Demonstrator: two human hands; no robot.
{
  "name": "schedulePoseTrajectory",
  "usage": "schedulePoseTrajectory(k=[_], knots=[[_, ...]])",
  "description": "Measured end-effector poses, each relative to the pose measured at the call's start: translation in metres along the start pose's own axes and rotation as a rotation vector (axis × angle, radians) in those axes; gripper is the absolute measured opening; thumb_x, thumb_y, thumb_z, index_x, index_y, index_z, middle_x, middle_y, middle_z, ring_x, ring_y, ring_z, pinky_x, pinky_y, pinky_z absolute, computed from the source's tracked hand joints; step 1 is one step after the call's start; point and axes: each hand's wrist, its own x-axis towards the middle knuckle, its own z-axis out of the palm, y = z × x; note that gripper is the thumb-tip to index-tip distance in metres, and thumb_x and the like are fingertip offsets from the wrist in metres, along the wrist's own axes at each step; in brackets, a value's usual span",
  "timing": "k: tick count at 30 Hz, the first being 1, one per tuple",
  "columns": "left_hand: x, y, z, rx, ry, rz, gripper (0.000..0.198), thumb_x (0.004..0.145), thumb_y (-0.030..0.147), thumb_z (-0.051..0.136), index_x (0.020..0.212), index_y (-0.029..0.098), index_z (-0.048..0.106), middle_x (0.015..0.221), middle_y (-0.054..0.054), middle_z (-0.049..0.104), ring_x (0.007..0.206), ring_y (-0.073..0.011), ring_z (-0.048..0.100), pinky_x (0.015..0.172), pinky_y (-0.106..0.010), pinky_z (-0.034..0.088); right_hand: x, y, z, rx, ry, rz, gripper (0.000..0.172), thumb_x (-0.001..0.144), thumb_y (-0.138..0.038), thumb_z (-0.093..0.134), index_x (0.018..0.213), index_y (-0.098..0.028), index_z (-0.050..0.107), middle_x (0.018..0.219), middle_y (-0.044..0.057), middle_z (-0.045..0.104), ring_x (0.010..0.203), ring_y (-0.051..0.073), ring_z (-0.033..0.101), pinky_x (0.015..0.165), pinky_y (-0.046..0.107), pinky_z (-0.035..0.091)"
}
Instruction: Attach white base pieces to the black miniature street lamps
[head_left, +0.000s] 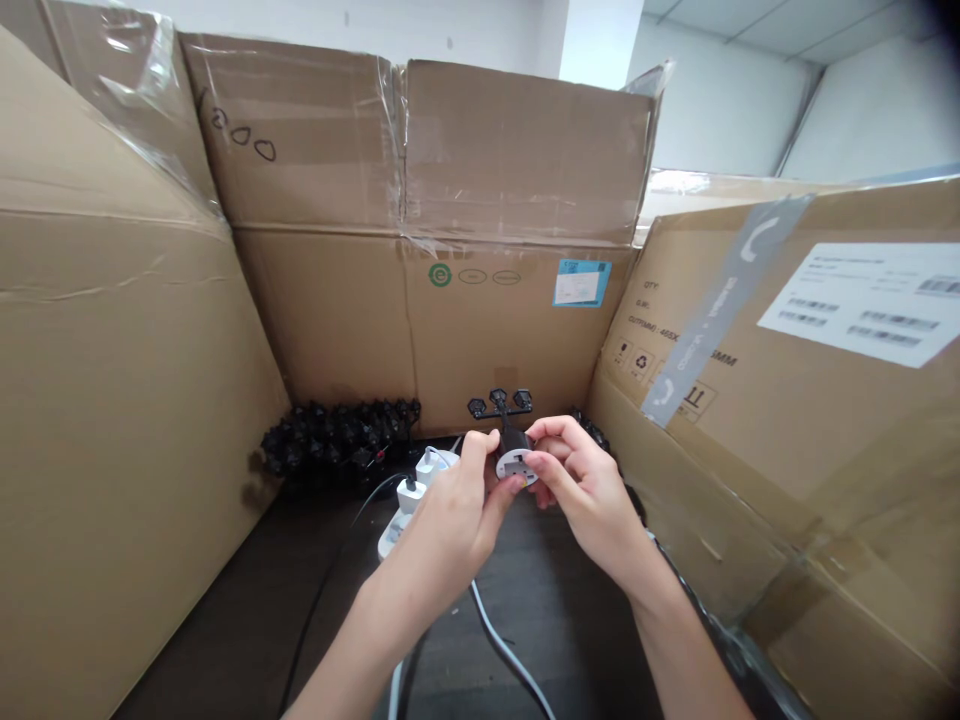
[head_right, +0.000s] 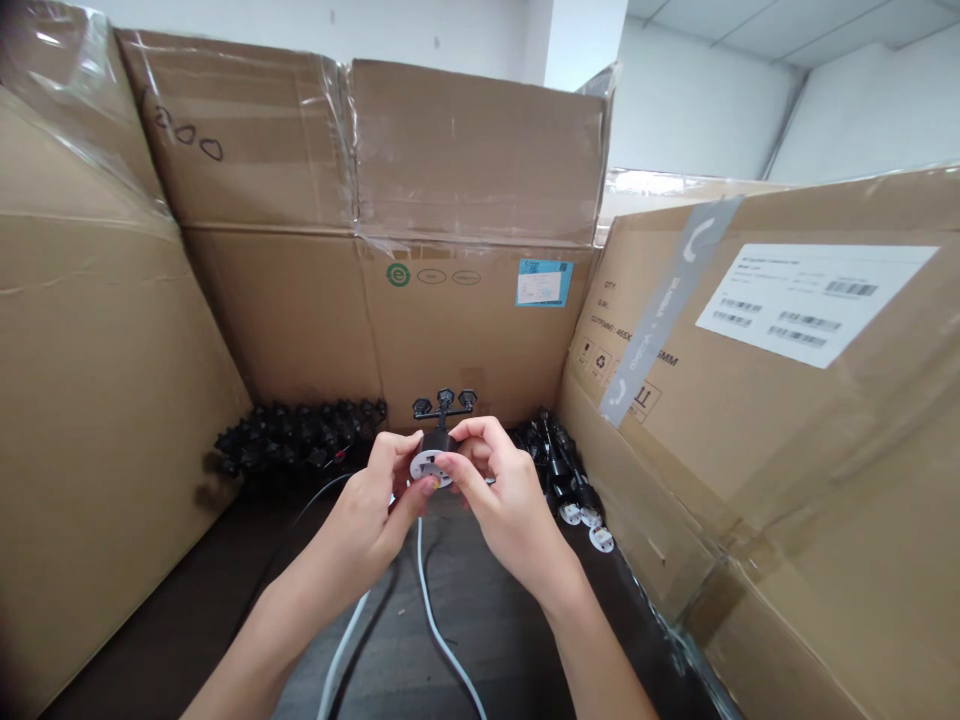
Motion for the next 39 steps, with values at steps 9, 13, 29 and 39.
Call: schedulePoseTrajectory(k=[9, 13, 29, 39], knots=[[-0.0023, 0.0024, 0.0006, 0.064, 0.004, 0.023, 0.023, 0.093, 0.031, 0.037, 0.112, 0.019, 0.038, 0.078, -0.002, 0.058, 0.065, -0.0148, 0.057, 0.056, -0.024, 0.04, -0.0019, -0.0027, -0.0002, 0.041, -0.019, 0.031, 0.027, 0.085, -0.045, 0.054, 0.093, -0.02, 0.046, 0.065, -0.004, 0.051, 0.053, 0.008, 0.049, 0.049, 0.019, 0.042], [-0.0036, 0.0041, 0.0012, 0.069, 0.023, 0.033, 0.024, 0.093, 0.03, 0.036, 0.115, 0.02, 0.037, 0.079, -0.002, 0.058, 0.065, -0.0147, 0.057, 0.057, -0.024, 0.041, -0.0038, -0.0084, 0.0003, 0.056, -0.018, 0.058, 0.028, 0.083, -0.046, 0.055, 0.092, -0.02, 0.045, 0.067, -0.004, 0.052, 0.053, 0.008, 0.049, 0.049, 0.019, 0.043], [0.0004, 0.0035, 0.0036, -0.165, -0.04, -0.063, 0.027, 0.089, 0.035, 0.047, 0.11, 0.021, 0.037, 0.081, 0.0, 0.061, 0.067, -0.0122, 0.056, 0.059, -0.023, 0.04, 0.0017, -0.0045, 0.0055, 0.19, -0.005, 0.076, 0.028, 0.084, -0.044, 0.056, 0.087, -0.02, 0.043, 0.061, -0.006, 0.05, 0.048, 0.005, 0.044, 0.044, 0.016, 0.037], [0.0029, 0.0053, -0.0013, -0.366, 0.008, -0.171, 0.023, 0.088, 0.036, 0.049, 0.105, 0.023, 0.042, 0.095, -0.002, 0.063, 0.082, -0.0161, 0.059, 0.056, -0.022, 0.042, 0.0013, -0.003, 0.0002, 0.186, -0.11, 0.052, 0.024, 0.088, -0.039, 0.051, 0.103, -0.019, 0.05, 0.069, -0.003, 0.055, 0.052, 0.008, 0.049, 0.05, 0.021, 0.041]])
